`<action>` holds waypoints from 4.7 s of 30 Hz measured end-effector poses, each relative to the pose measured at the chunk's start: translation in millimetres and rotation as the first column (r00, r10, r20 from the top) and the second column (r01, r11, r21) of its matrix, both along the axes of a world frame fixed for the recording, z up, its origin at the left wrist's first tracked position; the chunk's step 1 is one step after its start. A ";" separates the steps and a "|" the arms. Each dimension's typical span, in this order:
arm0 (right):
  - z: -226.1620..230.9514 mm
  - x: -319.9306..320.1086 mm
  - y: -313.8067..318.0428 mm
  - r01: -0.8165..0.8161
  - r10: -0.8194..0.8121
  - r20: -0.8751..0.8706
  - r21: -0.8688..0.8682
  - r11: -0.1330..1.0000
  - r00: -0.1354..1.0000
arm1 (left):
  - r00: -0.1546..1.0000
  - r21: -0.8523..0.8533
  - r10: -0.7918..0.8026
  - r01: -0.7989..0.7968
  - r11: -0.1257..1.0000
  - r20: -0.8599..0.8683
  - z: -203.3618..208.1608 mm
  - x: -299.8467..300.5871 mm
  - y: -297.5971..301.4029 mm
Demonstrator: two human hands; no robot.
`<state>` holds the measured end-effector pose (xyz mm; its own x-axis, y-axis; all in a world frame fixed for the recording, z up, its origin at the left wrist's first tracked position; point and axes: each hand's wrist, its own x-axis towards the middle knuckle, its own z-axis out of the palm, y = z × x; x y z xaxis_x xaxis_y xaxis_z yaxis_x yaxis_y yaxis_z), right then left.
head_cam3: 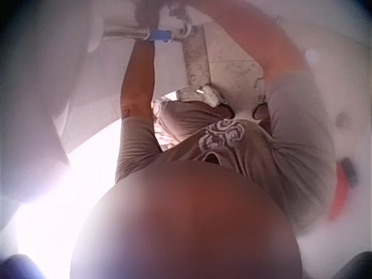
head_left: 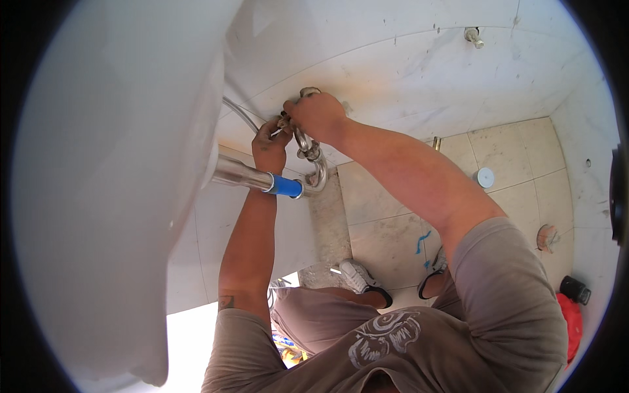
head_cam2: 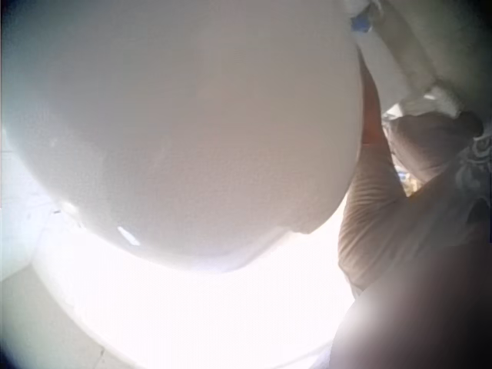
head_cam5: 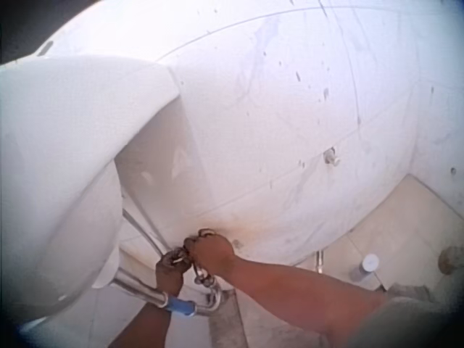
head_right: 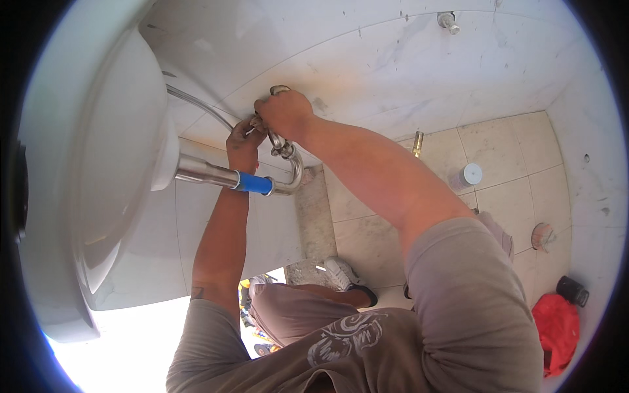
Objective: The person installs a sink drain assembly by connecting a P-trap to the sink tailpiece and tightening the fittings. They then retrieve a cloth and wrap it around the pipe joints, continuing to tighten the connections by hand.
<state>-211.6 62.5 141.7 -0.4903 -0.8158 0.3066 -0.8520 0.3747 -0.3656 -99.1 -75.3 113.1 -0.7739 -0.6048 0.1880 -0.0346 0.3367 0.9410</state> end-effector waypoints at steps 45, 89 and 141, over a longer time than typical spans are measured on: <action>-29.9 9.3 10.7 0.034 -0.042 -0.052 -0.135 0.990 0.998 | 0.952 -0.638 -0.195 0.303 0.707 0.237 34.6 -18.4 -22.3; -27.0 3.5 -0.9 0.095 -0.091 0.048 -0.103 0.990 0.995 | 0.940 -0.911 0.094 0.287 0.296 0.327 17.4 -28.7 -17.4; -30.1 -2.9 12.5 0.036 -0.017 0.106 -0.174 0.984 0.994 | 0.999 -0.285 -0.045 0.046 0.958 0.012 -25.4 -16.1 -23.5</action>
